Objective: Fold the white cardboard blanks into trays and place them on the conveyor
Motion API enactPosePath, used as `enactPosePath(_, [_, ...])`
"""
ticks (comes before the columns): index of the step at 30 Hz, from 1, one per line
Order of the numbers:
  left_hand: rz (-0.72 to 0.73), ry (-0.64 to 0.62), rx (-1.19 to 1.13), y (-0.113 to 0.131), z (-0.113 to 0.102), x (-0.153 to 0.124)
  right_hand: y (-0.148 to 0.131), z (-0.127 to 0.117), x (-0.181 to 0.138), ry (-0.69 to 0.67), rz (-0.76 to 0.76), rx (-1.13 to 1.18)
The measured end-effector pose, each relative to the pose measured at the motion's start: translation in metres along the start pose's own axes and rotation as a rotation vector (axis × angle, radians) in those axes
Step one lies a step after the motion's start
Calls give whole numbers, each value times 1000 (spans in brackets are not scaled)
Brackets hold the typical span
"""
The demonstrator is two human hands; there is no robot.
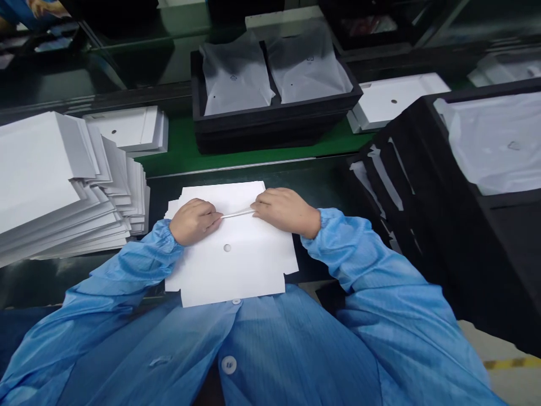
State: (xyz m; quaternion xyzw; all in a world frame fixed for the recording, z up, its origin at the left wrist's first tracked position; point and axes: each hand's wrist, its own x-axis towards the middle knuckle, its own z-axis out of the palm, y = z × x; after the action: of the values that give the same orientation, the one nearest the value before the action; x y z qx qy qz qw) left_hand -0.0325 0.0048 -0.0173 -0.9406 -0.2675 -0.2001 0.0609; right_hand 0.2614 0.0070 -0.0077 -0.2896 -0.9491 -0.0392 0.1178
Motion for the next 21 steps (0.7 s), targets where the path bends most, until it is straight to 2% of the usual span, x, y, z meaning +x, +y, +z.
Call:
enactPosePath(3, [-41,-37,-38,-1,-2,0,4,-1,-8,-9,25,2])
enactPosePath(8, [-126,-158,-53,1,0,3,-1,13,-9,-17,27,-12])
enactPosePath(11, [-124,-194,-29,9,5,9,-2,18,-8,-9,14,-8])
enactPosePath(16, [-40,-156,43,24,26,22,0,23,-6,6,-46,-75])
enactPosePath(21, [-24,-64,75,26,42,18,-2,28,-9,19,-1,-108])
